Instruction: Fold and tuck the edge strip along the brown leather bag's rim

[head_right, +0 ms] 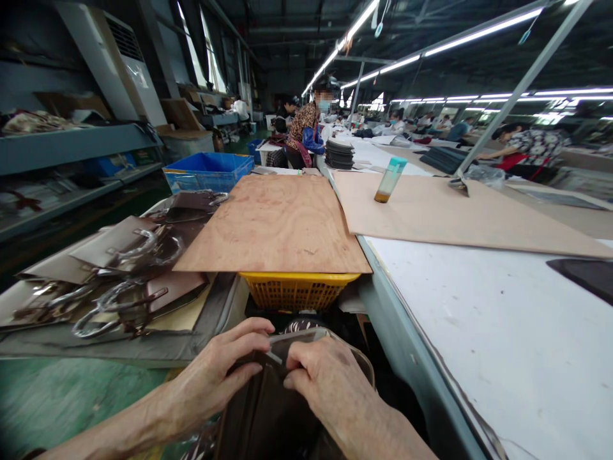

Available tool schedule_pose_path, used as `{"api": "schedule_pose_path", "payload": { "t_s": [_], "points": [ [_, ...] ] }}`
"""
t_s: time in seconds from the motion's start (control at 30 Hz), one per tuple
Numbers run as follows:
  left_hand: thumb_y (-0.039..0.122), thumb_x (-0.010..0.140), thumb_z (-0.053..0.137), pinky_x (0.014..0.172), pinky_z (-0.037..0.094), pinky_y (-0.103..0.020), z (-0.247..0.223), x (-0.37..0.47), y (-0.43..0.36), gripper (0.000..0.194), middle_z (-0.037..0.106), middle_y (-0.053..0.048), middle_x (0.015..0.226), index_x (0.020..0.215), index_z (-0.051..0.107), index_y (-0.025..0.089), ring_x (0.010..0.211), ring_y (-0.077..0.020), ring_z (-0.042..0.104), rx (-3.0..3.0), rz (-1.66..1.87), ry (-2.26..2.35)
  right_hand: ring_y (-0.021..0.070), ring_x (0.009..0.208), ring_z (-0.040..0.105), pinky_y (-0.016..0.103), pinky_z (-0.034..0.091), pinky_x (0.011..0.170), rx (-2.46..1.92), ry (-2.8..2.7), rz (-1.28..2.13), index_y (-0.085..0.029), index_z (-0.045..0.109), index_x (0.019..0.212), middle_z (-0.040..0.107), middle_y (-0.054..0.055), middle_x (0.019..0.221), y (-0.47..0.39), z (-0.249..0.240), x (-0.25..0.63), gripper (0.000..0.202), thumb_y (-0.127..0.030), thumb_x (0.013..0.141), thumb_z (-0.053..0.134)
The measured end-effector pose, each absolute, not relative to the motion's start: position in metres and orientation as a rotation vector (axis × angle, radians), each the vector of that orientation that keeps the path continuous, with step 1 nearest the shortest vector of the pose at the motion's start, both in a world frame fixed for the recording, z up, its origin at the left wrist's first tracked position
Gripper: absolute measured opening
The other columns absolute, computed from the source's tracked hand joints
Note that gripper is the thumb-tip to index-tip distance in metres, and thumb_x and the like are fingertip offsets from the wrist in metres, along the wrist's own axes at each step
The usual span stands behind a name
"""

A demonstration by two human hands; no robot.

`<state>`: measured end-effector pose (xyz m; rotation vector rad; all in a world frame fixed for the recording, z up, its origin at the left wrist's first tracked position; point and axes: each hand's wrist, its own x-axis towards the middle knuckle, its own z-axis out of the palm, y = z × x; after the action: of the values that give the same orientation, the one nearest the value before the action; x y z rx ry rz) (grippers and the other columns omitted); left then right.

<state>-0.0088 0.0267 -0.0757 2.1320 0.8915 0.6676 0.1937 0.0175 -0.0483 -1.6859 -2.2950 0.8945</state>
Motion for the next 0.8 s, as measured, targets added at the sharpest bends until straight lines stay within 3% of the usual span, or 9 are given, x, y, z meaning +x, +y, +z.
{"api": "schedule_pose_path", "payload": {
  "t_s": [0.47, 0.8],
  "points": [
    [-0.006, 0.071, 0.043, 0.090, 0.034, -0.017, -0.0728, -0.0019, 0.0283, 0.032, 0.045, 0.004, 0.115, 0.085, 0.048, 0.022, 0.103, -0.0090, 0.048, 2.066, 0.659, 0.917, 0.0120, 0.069, 0.052, 0.023, 0.029, 0.062, -1.690, -2.317, 0.893, -0.022, 0.059, 0.064, 0.060, -0.006, 0.066, 0.0180, -0.0491, 0.1956, 0.010, -0.016, 0.072, 0.059],
    [-0.004, 0.068, 0.045, 0.080, 0.037, -0.018, -0.0653, 0.0021, 0.0363, 0.028, 0.050, 0.004, 0.106, 0.082, 0.048, 0.020, 0.089, -0.0087, 0.050, 2.191, 0.503, 0.910, 0.0093, 0.067, 0.051, 0.021, 0.029, 0.061, -1.578, -2.285, 0.927, -0.021, 0.057, 0.061, 0.057, -0.008, 0.064, 0.0184, -0.0451, 0.1966, 0.014, -0.011, 0.071, 0.058]
  ]
}}
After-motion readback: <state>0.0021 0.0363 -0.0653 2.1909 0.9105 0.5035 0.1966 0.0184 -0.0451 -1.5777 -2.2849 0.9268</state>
